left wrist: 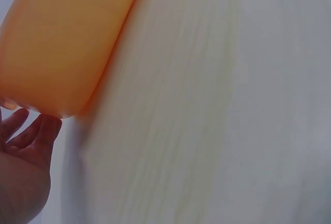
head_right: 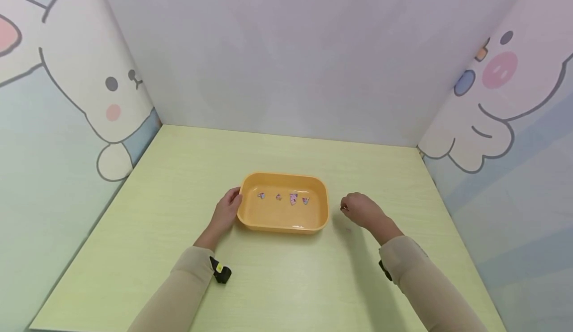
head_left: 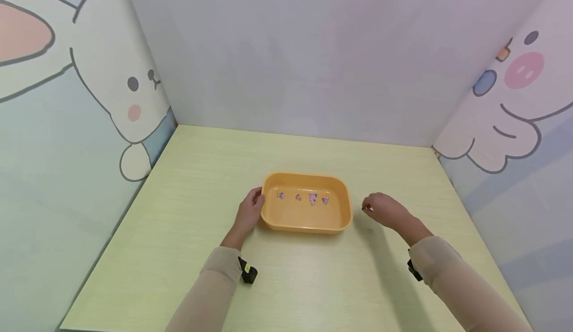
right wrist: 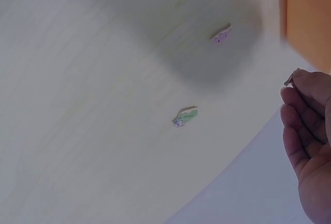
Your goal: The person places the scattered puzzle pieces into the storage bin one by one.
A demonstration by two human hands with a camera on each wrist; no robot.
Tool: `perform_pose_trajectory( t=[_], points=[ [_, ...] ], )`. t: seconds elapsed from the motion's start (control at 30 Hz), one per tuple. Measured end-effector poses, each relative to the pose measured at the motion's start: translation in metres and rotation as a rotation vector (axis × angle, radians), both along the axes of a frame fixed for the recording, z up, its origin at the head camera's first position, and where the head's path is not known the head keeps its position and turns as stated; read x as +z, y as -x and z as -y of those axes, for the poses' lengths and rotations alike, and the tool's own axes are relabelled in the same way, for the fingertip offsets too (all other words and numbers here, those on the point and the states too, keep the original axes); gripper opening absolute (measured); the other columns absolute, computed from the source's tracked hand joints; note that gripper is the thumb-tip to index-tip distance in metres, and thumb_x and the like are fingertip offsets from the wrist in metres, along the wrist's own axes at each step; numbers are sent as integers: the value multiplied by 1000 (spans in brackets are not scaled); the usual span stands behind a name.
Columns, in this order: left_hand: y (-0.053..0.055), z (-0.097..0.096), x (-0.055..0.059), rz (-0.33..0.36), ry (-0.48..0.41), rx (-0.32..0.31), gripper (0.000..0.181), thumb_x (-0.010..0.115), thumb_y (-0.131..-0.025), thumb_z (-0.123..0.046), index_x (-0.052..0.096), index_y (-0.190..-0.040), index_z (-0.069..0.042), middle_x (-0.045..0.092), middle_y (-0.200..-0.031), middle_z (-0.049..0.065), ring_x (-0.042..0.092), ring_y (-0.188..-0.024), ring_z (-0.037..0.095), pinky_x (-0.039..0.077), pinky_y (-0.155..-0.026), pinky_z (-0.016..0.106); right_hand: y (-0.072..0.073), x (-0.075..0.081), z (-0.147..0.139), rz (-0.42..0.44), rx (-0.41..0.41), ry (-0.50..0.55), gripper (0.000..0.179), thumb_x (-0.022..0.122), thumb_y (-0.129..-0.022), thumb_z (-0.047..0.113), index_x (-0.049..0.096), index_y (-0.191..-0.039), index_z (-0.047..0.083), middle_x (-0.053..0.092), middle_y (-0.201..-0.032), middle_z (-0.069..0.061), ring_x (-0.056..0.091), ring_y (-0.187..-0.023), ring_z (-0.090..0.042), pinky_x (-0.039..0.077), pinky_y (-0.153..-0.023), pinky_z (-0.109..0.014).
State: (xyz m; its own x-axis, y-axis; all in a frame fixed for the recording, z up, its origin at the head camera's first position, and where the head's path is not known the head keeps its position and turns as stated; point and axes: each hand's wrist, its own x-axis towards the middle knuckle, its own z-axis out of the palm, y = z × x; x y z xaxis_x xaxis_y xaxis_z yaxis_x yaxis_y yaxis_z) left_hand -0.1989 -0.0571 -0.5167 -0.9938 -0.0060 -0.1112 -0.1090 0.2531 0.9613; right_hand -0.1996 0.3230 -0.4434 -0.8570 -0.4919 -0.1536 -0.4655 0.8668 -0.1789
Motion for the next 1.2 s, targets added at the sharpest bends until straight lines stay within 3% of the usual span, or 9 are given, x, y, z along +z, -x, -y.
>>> perform_pose_trajectory(
  t=[0.7,1.2],
  points=[
    [1,0,1,9,15,5,41,46,-103,-25,50,-138,-4,53,-136,15,50,-125,27,42,-103,42,5,17,18,-77,83,0,5,71,-87,6,69,-88,2,62,-82,-2,59,-79,-22,54,-71,-37],
    [3,1,-2,14,9,3,42,46,-103,-26,50,-138,-5,54,-136,14,50,-125,26,42,-103,41,9,26,38,-15,69,-34,7,71,-89,10,72,-90,3,61,-82,1,57,-76,-17,54,-70,-34]
  ],
)
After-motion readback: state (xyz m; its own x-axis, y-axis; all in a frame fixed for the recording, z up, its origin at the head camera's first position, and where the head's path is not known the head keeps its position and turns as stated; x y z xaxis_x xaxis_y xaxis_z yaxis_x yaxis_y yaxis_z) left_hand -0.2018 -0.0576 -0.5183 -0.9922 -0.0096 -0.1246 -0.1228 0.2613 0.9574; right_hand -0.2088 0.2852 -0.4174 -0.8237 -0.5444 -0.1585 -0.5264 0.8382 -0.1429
